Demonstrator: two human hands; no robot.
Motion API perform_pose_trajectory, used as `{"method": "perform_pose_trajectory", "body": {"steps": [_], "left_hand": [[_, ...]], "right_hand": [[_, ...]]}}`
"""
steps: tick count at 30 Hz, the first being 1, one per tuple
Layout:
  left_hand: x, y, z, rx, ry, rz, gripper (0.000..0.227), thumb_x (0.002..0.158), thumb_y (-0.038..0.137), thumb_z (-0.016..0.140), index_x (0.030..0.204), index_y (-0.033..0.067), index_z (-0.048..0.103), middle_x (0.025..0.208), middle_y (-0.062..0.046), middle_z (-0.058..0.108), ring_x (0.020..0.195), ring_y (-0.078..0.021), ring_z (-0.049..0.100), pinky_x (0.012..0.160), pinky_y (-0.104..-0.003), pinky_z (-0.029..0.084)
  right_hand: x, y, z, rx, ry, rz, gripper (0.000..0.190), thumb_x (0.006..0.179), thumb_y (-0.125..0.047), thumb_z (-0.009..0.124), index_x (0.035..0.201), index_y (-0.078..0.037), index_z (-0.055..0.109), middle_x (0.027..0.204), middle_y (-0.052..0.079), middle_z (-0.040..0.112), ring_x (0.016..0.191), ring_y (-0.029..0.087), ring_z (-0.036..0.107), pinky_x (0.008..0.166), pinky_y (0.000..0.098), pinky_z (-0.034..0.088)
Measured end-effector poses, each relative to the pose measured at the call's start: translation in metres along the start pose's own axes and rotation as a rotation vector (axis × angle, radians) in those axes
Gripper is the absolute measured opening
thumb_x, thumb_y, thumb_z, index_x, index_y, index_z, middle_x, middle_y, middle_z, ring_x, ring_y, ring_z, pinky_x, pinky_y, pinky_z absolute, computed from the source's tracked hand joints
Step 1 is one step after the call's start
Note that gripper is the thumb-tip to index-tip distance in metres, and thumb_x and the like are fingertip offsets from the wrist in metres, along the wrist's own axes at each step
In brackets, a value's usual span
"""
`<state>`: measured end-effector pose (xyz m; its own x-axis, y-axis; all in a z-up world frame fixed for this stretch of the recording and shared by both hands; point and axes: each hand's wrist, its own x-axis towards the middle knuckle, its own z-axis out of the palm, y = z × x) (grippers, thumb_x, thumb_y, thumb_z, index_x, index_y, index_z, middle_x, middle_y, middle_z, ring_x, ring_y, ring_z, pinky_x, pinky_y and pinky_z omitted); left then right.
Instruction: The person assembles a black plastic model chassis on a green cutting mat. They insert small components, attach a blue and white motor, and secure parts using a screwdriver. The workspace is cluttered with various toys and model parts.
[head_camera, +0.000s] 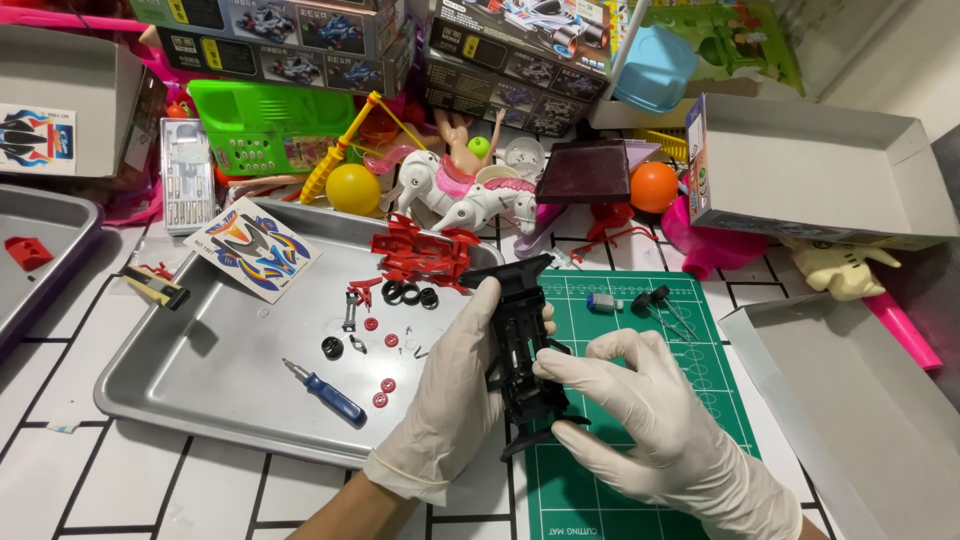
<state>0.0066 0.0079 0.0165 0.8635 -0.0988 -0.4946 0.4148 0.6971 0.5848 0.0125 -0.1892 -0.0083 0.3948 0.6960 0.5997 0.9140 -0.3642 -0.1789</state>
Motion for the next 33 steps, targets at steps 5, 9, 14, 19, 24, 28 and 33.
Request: {"method": "perform_pose_trajectory", "body": {"steps": [5, 9, 14, 19, 24, 28, 33], "left_hand": [[0.006, -0.005, -0.005, -0.017, -0.039, -0.002, 0.063, 0.096, 0.056, 0.048, 0.118, 0.001, 0.07, 0.101, -0.013, 0.069, 0.082, -0.0223, 0.064, 0.072, -0.036, 0.053], [0.009, -0.005, -0.006, -0.011, -0.055, -0.004, 0.065, 0.097, 0.056, 0.046, 0.12, -0.0003, 0.07, 0.103, -0.014, 0.07, 0.082, -0.0222, 0.065, 0.07, -0.035, 0.053], [0.008, -0.004, -0.004, -0.102, -0.058, 0.055, 0.059, 0.099, 0.048, 0.048, 0.125, -0.0016, 0.065, 0.105, -0.017, 0.069, 0.086, -0.0256, 0.065, 0.076, -0.041, 0.058], [0.01, -0.006, -0.004, -0.141, -0.048, 0.07, 0.058, 0.099, 0.047, 0.049, 0.128, -0.0013, 0.064, 0.105, -0.017, 0.07, 0.086, -0.026, 0.066, 0.078, -0.044, 0.059], [0.015, -0.011, -0.007, -0.167, -0.081, 0.113, 0.057, 0.101, 0.044, 0.049, 0.132, -0.0013, 0.063, 0.103, -0.018, 0.069, 0.088, -0.0245, 0.065, 0.078, -0.042, 0.059], [0.014, -0.012, -0.006, -0.192, -0.082, 0.104, 0.055, 0.101, 0.044, 0.049, 0.131, -0.0009, 0.063, 0.102, -0.019, 0.069, 0.088, -0.0247, 0.065, 0.078, -0.046, 0.06], [0.011, -0.007, -0.008, -0.128, -0.08, 0.067, 0.06, 0.099, 0.049, 0.049, 0.128, -0.0005, 0.066, 0.102, -0.016, 0.071, 0.083, -0.0259, 0.068, 0.075, -0.039, 0.058]], "right_hand": [[0.001, -0.002, -0.001, -0.042, 0.014, -0.021, 0.058, 0.09, -0.019, 0.079, 0.141, -0.006, 0.054, 0.121, -0.001, 0.073, 0.094, 0.029, 0.061, 0.081, 0.0413, 0.041], [0.001, -0.002, -0.002, -0.046, 0.053, -0.036, 0.059, 0.09, -0.016, 0.081, 0.141, -0.004, 0.054, 0.121, 0.001, 0.073, 0.095, 0.031, 0.064, 0.087, 0.0432, 0.046], [0.005, -0.014, -0.009, -0.053, 0.06, -0.069, 0.05, 0.091, -0.015, 0.077, 0.136, -0.004, 0.057, 0.125, 0.006, 0.075, 0.093, 0.029, 0.064, 0.091, 0.044, 0.048], [0.004, -0.015, -0.005, -0.057, -0.005, -0.109, 0.051, 0.095, -0.019, 0.072, 0.141, -0.006, 0.052, 0.119, 0.003, 0.078, 0.09, 0.029, 0.061, 0.087, 0.0458, 0.044], [0.003, -0.014, 0.0, -0.102, -0.071, -0.102, 0.052, 0.097, -0.021, 0.068, 0.144, -0.009, 0.051, 0.125, 0.0, 0.075, 0.092, 0.028, 0.059, 0.08, 0.0452, 0.042], [0.003, -0.015, 0.002, -0.119, -0.078, -0.097, 0.052, 0.097, -0.022, 0.069, 0.144, -0.009, 0.05, 0.126, -0.001, 0.075, 0.092, 0.029, 0.059, 0.082, 0.0464, 0.043], [0.002, -0.008, 0.0, 0.007, -0.005, -0.081, 0.052, 0.091, -0.019, 0.075, 0.138, -0.006, 0.057, 0.119, -0.003, 0.077, 0.091, 0.026, 0.064, 0.088, 0.0417, 0.04]]}}
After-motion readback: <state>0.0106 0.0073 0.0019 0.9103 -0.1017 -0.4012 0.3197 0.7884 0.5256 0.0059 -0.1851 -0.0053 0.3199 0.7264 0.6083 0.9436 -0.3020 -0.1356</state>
